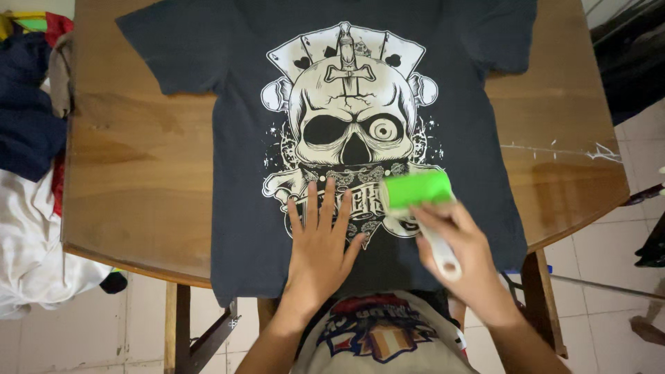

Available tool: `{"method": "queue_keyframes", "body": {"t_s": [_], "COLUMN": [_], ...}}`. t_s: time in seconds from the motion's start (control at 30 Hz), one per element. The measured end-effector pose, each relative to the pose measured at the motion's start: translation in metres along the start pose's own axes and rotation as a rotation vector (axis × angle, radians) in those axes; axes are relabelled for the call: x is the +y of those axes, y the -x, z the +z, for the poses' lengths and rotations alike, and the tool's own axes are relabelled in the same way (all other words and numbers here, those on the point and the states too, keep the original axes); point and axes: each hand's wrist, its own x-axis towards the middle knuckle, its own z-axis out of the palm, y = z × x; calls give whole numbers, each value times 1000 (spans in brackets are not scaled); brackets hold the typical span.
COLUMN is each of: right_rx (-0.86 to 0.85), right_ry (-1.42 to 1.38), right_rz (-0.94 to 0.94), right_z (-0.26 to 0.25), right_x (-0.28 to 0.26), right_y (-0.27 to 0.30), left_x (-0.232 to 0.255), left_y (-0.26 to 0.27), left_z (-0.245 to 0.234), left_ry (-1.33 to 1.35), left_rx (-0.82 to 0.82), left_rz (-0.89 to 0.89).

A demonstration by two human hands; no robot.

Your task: The person uses a lint roller to clean a black t-shirt laid flat on a table, then hangs it on a hanger. The person then lays a beige t-shirt on the table and smooths it out before using the lint roller on it.

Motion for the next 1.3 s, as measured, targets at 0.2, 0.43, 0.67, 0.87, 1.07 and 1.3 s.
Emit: {"method": "queue_keyframes", "body": {"t_s": [0.2, 0.43, 0.67, 0.87, 1.07, 1.3], "right_rx": [-52, 16, 80, 122, 78, -7], "right_ry": [-57, 277, 279, 310, 257, 276], "right_rz": [145, -139, -207, -196, -125, -76], "right_z": [-8, -6, 8, 15, 3, -15], "right_x": [-11, 0, 21, 16, -15, -28], "right_y": [48, -37, -117, -81, 2, 25], "left_x": [1, 0, 0, 0, -1, 4], "left_y": [-1, -2, 1, 3, 4, 0], "left_z": [6, 9, 5, 5, 4, -12], "left_ry": [-97, -83, -35, -26, 6, 272], "left_rx": [16, 26, 77, 109, 105, 292], "left_rz": [-74, -67, -64, -66, -48, 11]}}
